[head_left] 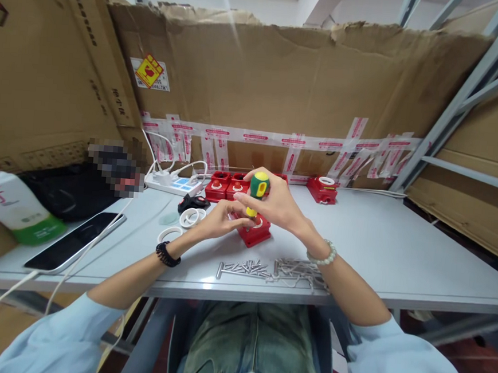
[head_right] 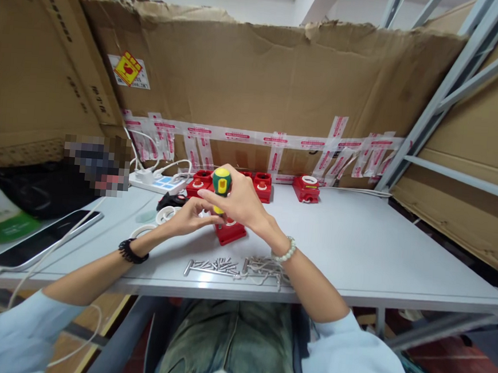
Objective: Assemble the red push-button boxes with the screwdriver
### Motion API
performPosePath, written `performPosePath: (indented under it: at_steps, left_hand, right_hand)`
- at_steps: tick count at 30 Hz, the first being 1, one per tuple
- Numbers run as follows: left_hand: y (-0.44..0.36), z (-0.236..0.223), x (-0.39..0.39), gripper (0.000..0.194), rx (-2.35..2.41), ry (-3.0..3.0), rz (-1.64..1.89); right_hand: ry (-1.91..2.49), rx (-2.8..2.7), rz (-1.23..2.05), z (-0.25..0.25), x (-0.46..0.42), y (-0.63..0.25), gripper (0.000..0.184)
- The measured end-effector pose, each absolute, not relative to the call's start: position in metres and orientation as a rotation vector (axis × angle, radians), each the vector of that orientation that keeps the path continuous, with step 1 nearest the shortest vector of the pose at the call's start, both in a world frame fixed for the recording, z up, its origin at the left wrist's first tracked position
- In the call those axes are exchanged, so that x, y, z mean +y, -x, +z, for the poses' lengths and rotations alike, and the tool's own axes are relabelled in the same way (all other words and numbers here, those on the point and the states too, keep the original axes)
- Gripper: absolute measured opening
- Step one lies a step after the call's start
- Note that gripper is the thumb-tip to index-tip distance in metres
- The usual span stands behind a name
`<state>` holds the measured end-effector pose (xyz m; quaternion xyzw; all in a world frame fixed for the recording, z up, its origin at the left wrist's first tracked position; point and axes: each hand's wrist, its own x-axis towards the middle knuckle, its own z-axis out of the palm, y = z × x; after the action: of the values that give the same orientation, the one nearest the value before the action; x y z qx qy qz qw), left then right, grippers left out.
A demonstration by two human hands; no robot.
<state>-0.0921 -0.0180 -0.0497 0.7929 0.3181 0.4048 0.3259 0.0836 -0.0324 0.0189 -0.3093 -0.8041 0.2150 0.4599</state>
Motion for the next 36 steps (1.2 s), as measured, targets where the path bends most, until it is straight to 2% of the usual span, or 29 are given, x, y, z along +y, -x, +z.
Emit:
performPosePath:
  at_steps: [7, 11, 14, 17, 21, 26, 32, 36]
  left_hand:
    - [0.083, -0.05, -0.026, 0.035, 0.975, -2.029, 1.226]
    - [0.089, -0.047, -0.029, 0.028, 0.881, -2.101, 1.183]
    - [0.091, -0.046, -0.028, 0.035, 0.803, -2.058, 1.094]
    - [0.091, -0.047, -0.026, 0.032, 0.819, -2.063, 1.013]
    - [0.086, -0.052, -0.023, 0.029, 0.82, -1.941, 1.108]
    - [0.082, -0.055, -0.023, 0.036, 0.927, -1.85, 1.268]
    - [0.09, -0.049, -0.023, 0.036, 0.869, -2.008, 1.114]
    - [0.085, -0.055, -0.019, 0.039, 0.883, -1.946, 1.22]
  right_hand:
    - [0.81, -1.939, 0.443, 0.019, -0.031, -0.085, 0.039]
    - [0.797, -1.944, 0.467, 0.019, -0.03, -0.086, 0.038]
    - [0.812, -1.943, 0.462, 0.019, -0.031, -0.085, 0.038]
    - [0.818, -1.944, 0.469, 0.02, -0.033, -0.085, 0.037]
    - [0.808, -1.971, 0.462, 0.018, -0.034, -0.084, 0.037]
    - [0.772, -1.997, 0.496, 0.016, -0.034, -0.084, 0.033]
    - [0.778, -1.986, 0.444, 0.017, -0.034, -0.084, 0.034]
    - [0.788, -1.998, 0.44, 0.017, -0.035, -0.083, 0.03]
